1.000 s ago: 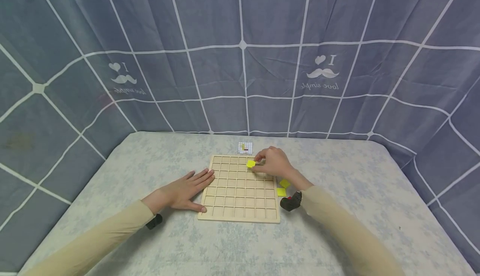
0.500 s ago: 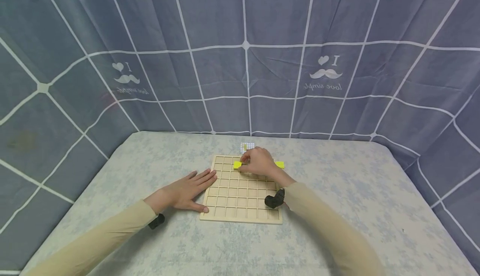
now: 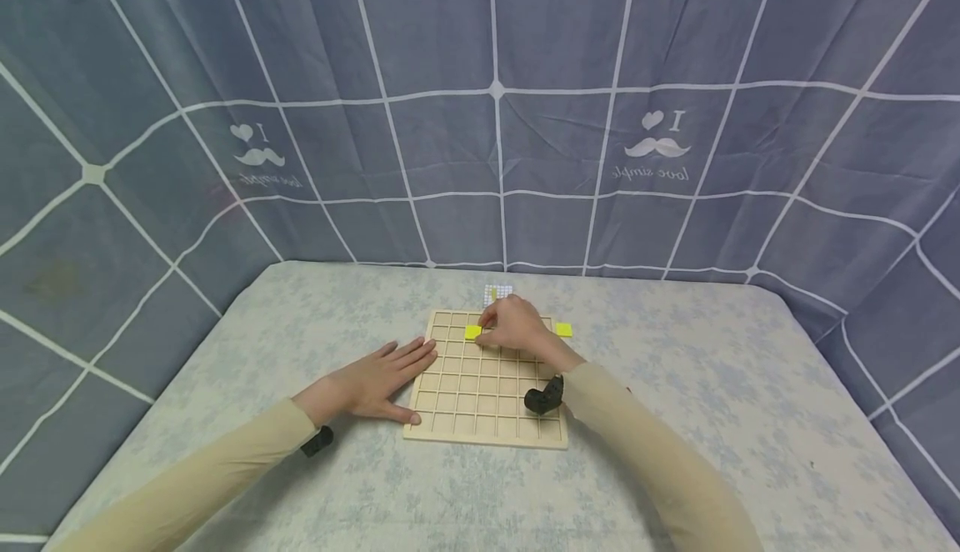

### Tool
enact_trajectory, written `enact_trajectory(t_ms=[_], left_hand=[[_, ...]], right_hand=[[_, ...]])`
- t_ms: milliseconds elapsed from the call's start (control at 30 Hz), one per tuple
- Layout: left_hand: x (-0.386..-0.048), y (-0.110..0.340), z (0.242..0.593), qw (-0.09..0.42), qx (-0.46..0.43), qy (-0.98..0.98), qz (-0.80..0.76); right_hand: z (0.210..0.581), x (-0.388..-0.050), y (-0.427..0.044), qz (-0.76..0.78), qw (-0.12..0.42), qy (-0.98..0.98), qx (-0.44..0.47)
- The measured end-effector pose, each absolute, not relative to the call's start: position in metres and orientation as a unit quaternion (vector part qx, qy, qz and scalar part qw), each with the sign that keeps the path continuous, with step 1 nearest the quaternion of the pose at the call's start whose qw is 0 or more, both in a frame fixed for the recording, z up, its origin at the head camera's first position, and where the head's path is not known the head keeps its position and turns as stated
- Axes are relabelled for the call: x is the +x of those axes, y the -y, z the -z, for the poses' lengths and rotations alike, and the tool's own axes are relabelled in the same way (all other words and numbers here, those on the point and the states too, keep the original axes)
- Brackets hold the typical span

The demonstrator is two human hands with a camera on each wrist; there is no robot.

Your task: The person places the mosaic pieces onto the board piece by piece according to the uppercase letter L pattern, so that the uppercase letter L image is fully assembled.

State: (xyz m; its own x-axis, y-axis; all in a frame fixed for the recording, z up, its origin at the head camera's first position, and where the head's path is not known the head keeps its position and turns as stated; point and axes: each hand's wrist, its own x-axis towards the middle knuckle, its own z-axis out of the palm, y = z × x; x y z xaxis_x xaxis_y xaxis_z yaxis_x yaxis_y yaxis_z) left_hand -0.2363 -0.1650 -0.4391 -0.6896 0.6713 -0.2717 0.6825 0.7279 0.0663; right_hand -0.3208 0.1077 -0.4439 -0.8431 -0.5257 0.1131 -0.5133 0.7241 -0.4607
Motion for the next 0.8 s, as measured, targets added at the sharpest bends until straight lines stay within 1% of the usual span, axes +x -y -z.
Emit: enact_trajectory(t_ms=[167, 267, 633, 800], left_hand=[[-0.237, 0.1646, 0.4395, 0.137, 0.367, -0.919, 0.029], [-0.2368, 0.1645, 0.4397, 0.138, 0.367, -0.919, 0.031], [-0.237, 0.1627, 0.4383, 0.141, 0.364, -0.92, 0.036], [-0.2364, 0.1622, 0.4374, 0.139, 0.364, -0.92, 0.04]], right_hand=[[0.4437, -0.3231, -0.1081, 0.268, 0.042, -0.921, -0.28], [0.443, -0.3235, -0.1079, 0.266, 0.051, -0.921, -0.281], [0.4451, -0.3225, -0.1074, 0.266, 0.051, -0.922, -0.276], [0.445, -0.3216, -0.1089, 0.271, 0.048, -0.917, -0.288]])
